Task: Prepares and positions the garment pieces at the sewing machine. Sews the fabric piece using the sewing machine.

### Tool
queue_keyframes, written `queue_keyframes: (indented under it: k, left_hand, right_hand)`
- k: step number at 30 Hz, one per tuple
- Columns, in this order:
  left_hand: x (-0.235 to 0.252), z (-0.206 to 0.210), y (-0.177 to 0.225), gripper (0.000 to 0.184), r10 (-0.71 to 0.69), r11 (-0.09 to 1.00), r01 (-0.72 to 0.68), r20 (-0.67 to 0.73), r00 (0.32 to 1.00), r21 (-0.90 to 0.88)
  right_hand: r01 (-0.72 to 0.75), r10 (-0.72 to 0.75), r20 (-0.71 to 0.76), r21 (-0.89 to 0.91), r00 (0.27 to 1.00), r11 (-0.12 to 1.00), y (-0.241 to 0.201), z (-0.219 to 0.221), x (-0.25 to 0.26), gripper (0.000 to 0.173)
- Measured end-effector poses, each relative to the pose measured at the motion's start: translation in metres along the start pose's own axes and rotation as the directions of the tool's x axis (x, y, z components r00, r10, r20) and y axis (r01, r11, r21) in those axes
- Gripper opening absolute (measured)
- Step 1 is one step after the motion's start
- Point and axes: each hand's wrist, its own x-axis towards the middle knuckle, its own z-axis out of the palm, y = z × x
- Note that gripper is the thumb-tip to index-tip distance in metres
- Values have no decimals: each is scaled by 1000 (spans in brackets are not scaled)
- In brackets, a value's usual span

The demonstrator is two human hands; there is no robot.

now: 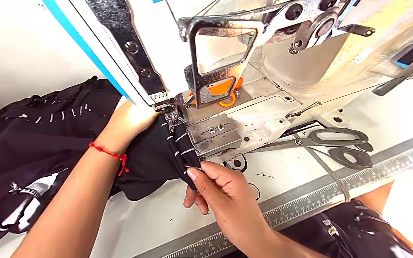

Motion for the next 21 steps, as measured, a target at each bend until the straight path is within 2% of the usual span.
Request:
queue_keyframes:
  k: [3, 5, 8, 10, 11, 12, 14, 15, 17, 19, 21]
  left_hand:
    - [3, -6, 16, 25, -51, 998, 48, 81, 995, 43]
    - [4, -9, 17, 23, -16, 999, 12, 111, 994, 41]
    - [-10, -21, 10, 23, 95, 989, -95, 3, 995, 116]
    - [-45, -41, 26, 15, 110, 979, -91, -96, 989, 184]
    - [-74, -44, 34, 19, 159, 975, -130, -162, 974, 178]
    - [-106, -38, 41, 23, 225, 973, -207, -208, 952, 106]
    - [-146, -3, 57, 29, 351, 922, -373, -185, 918, -102]
    - [-155, 18, 66, 29, 338, 921, -368, -209, 918, -129]
    - [-159, 47, 75, 23, 181, 980, -200, -346, 921, -18]
    - [-144, 51, 79, 20, 78, 993, -25, -477, 876, 117]
    - [-127, 48, 82, 24, 55, 989, 29, -542, 838, 146]
  right_hand:
    - [-52, 52, -3, -63, 999, 997, -3, 0, 3, 26]
    - [-88, 89, 1, -119, 996, 989, -7, -3, 6, 28]
    - [-156, 165, 55, -138, 985, 978, -19, -12, 10, 30]
    - [-222, 231, 122, -80, 965, 972, -29, -20, 14, 29]
    - [-263, 265, 158, -39, 951, 964, -34, -23, 15, 30]
    - [-304, 298, 192, -1, 935, 953, -39, -25, 16, 30]
    - [-347, 323, 246, 56, 914, 936, -45, -25, 17, 31]
    - [-347, 316, 263, 77, 912, 935, -48, -24, 17, 32]
    - [-324, 280, 285, 120, 917, 938, -50, -19, 17, 33]
    - [-307, 255, 297, 144, 920, 941, -50, -15, 20, 34]
    - [-304, 250, 291, 158, 924, 940, -51, -12, 21, 35]
